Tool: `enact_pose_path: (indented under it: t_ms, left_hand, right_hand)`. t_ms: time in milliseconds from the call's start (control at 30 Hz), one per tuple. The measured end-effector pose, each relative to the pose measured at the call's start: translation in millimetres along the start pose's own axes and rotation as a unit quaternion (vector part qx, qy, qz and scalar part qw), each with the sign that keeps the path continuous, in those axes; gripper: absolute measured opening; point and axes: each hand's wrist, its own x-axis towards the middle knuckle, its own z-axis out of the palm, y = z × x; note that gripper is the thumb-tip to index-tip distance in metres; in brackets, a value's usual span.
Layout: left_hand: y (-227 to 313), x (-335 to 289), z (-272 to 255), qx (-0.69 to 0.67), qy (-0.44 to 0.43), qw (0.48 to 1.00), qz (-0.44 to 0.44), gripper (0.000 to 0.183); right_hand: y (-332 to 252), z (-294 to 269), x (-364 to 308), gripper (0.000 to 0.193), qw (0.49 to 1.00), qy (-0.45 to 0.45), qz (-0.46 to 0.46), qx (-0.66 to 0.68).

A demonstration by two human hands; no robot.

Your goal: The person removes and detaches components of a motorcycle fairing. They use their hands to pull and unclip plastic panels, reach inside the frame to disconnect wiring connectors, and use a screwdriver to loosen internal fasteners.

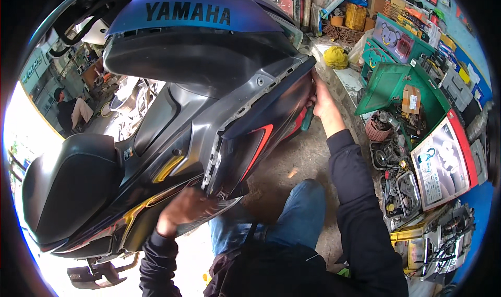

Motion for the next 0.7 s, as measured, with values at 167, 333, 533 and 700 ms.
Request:
enact_pose_path:
  t_ms: [167,333,533,700]
  left_hand:
    - [94.2,-12.3,-18.4,0.259,0.210,0.939,0.087,0.016]
    - [167.4,30.4,-7.4,0.193,0.353,0.882,0.245,0.033]
    - [179.6,53.6,-4.2,0.300,0.319,0.856,0.274,0.040]
    - [179.3,58.5,-21.9,0.366,0.285,0.802,0.377,0.040]
  right_hand:
    - [-2.2,2.5,-3.6,0.052,0.999,0.032,0.010,-0.002]
    - [-7.9,5.4,-11.4,0.053,1.000,0.013,-0.006,0.023]
    - [6.1,-5.4,-5.3,0.060,0.999,-0.003,-0.004,0.046]
    - [6.3,-7.6,3.3,0.058,0.996,-0.047,-0.032,0.075]
